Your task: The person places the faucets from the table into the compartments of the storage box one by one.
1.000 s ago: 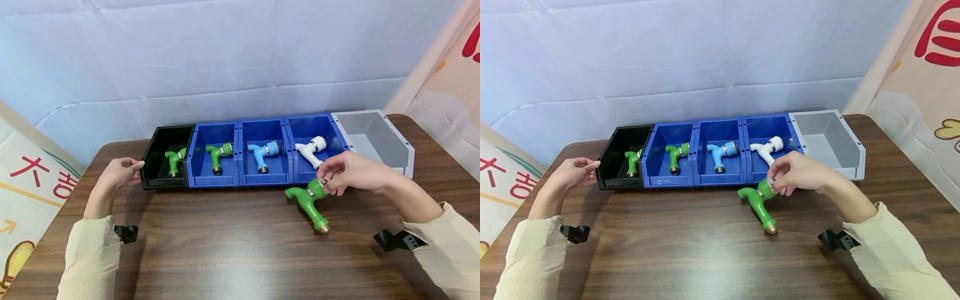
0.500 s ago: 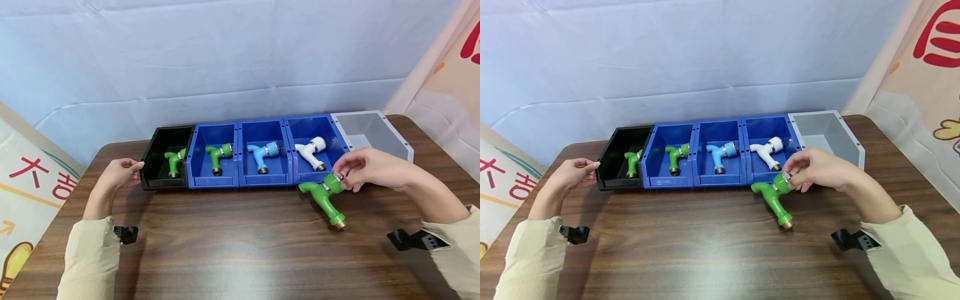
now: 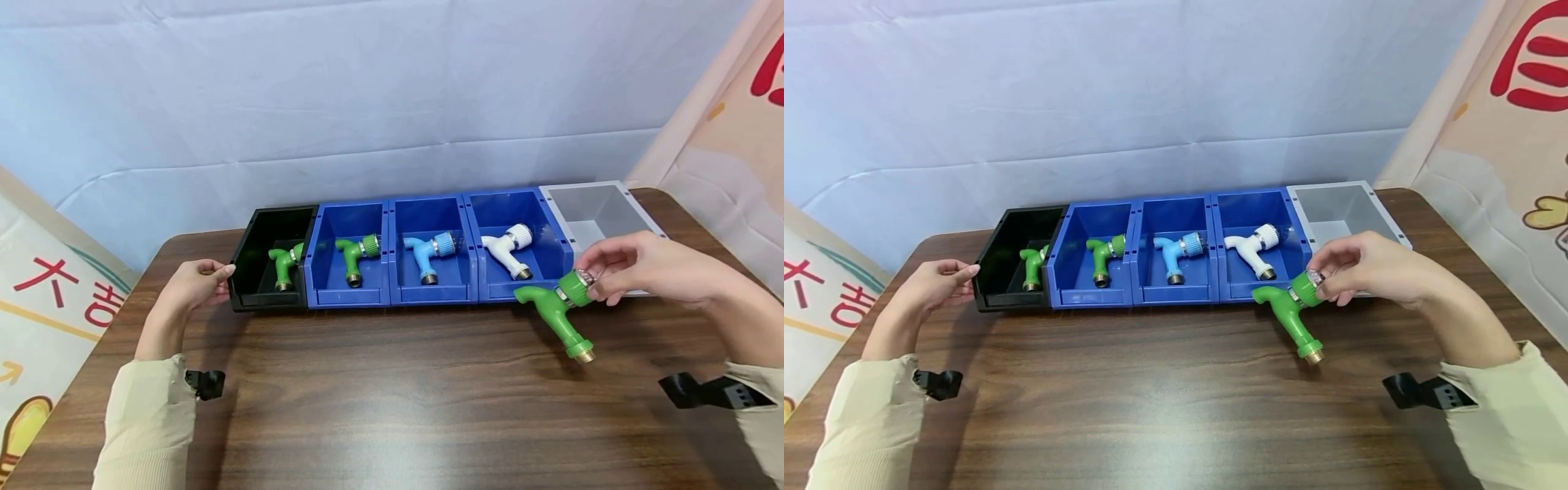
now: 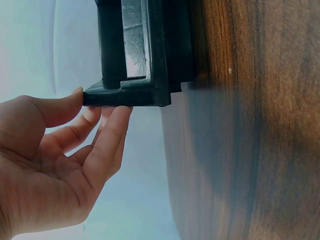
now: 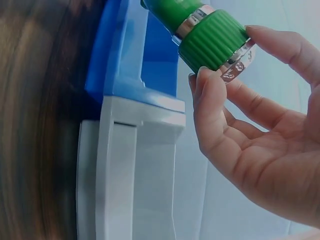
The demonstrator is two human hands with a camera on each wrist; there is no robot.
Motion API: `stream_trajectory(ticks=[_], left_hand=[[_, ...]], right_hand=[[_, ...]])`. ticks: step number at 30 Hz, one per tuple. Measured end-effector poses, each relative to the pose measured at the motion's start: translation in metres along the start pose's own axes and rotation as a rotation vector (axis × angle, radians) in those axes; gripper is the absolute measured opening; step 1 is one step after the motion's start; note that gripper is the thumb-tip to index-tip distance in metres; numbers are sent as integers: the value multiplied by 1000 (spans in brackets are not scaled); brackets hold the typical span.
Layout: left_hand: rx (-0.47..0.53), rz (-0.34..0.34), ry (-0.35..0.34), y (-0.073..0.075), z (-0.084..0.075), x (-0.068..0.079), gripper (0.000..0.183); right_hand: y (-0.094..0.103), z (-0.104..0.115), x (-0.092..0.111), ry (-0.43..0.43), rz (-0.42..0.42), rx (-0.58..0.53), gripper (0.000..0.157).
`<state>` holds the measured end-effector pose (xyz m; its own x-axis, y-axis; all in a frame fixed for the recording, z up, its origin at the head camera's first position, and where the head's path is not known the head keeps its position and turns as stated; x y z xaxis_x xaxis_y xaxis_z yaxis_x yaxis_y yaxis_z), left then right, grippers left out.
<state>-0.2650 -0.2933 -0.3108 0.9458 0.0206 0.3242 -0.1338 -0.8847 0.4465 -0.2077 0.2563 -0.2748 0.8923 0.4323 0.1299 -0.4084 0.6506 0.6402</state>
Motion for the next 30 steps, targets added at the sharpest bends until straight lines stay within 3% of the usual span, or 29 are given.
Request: stream_trajectory(ticks=[18,25,30], left_hand=[[9,2,-8,1,1,-1,42],[8,3,-6,1,1,-1,42],[11,9,-7,1,0,-1,40]], right_hand=[[35,-29,19,-126,-106,152,22],[46,-29,24,-138,-133,113,31],[54,-31,26,-211,-158,182,21]])
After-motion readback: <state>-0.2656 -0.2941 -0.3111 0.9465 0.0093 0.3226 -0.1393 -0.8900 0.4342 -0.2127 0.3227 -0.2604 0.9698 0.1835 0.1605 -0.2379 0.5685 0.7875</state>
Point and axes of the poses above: each hand's wrist, its own x-axis away from the middle knuckle, its own y-axis out of the back of the hand, z = x × y, the point moved 9 cm from there along -x, towards the middle knuckle, and after that the axes turned 10 degrees about x, right-handed, at the moved point
